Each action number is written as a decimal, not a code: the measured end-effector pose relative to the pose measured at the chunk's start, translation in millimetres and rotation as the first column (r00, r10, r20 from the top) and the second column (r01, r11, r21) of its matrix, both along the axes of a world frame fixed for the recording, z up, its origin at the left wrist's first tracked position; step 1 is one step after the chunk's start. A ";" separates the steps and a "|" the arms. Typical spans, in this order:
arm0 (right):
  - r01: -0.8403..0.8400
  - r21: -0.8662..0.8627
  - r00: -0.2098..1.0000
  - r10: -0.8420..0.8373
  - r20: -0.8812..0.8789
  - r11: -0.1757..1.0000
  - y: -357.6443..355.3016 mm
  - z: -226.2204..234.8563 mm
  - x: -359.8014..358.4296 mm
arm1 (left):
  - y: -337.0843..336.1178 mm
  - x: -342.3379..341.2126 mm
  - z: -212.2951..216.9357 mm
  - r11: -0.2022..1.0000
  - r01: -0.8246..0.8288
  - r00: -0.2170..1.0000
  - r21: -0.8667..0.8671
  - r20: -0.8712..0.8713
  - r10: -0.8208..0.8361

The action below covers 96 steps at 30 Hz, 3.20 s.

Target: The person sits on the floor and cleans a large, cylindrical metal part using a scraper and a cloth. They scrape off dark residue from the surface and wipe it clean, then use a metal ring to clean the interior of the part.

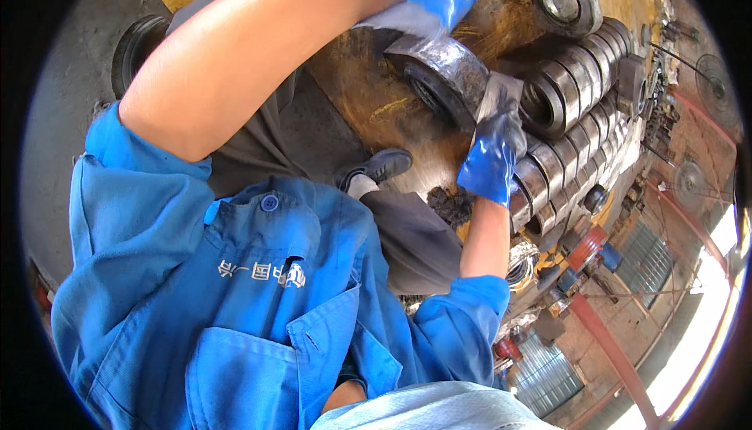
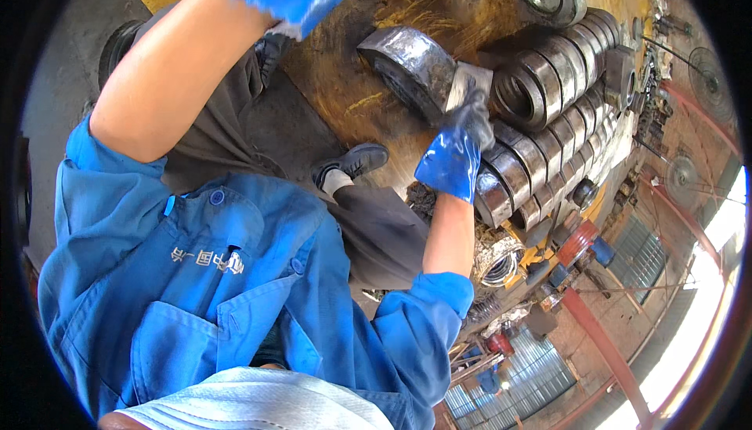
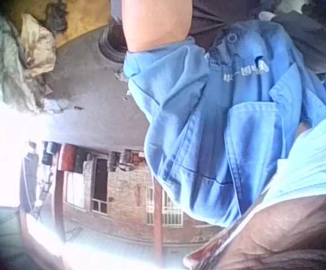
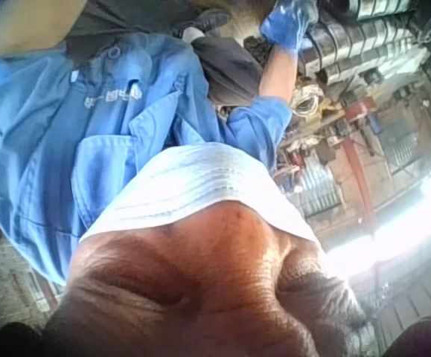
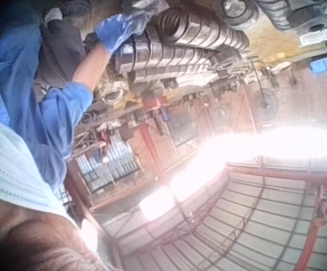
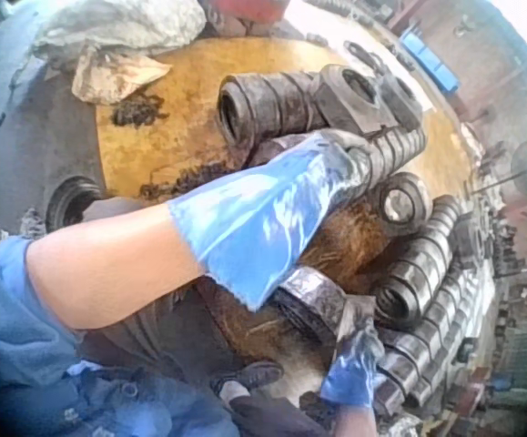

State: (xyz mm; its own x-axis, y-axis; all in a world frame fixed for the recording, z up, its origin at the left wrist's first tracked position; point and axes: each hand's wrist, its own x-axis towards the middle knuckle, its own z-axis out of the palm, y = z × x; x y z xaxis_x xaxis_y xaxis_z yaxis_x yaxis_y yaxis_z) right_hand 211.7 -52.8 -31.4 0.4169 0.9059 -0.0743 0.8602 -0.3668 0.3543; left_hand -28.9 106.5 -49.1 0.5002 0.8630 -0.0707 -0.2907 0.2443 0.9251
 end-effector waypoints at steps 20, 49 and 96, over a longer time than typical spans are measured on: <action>-0.204 -0.251 0.951 0.131 -0.281 0.946 55.7 23.6 -27.0 | 19.0 -16.0 4.7 0.999 0.016 0.998 0.037 -0.066 -0.013; -0.146 -0.233 0.443 -0.147 -0.885 0.961 80.0 -26.0 -20.6 | 37.0 -28.0 3.8 0.995 0.028 0.992 0.100 -0.128 -0.015; 0.546 -0.219 -0.302 -0.053 -0.952 0.809 -13.3 -8.9 31.0 | 45.8 -47.1 -12.0 0.997 0.077 0.987 -0.006 -0.142 -0.077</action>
